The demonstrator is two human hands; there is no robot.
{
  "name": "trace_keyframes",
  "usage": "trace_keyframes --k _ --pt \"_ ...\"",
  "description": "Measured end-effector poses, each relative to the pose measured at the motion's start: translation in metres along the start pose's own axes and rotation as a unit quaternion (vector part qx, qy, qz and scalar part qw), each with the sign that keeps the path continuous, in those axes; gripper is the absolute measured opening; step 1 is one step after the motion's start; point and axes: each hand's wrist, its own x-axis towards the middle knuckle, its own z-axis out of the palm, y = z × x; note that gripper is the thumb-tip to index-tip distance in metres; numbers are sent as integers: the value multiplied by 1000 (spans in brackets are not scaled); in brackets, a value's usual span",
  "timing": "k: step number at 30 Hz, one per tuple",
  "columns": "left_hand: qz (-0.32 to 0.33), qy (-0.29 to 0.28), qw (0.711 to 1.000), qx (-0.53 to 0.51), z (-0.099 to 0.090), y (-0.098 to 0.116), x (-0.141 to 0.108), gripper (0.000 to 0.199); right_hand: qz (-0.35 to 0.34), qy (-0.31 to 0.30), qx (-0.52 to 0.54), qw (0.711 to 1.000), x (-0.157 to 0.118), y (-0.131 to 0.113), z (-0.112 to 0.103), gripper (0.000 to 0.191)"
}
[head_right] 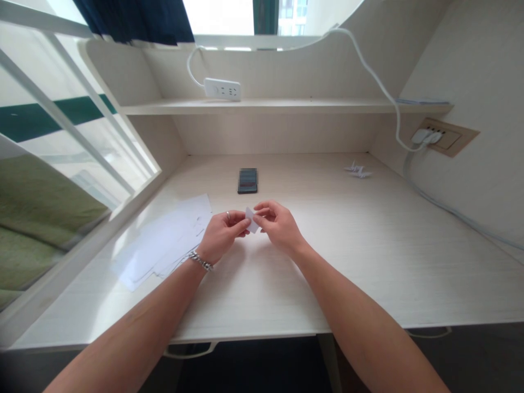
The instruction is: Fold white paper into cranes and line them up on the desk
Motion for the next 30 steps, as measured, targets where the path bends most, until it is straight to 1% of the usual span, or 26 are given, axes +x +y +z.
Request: trace_keyframes --k 3,6,10,14,20,25,30 --pt "-10 13 1000 -13 -1 1 0 28 -26 12 -26 999 -1 -1 1 24" --pt "-11 2 1000 -23 0 2 0 33 -29 16 -34 999 -1 -2 1 23" --pt "-17 -4 998 -60 0 3 -1 32 -30 18 -39 999 0 -1 0 22" --pt "-25 -3 995 -101 1 3 -1 32 -19 12 -40 999 2 3 -1 19" --pt "-39 -21 989 -142 0 4 -1 34 14 -7 -15 1000 3 4 0 15" --pt "-49 -22 991 -124 -1 4 -1 36 32 -29 -10 999 3 2 0 14" --pt "-29 3 997 -66 -1 3 -1 34 15 -70 -15 997 2 3 -1 12"
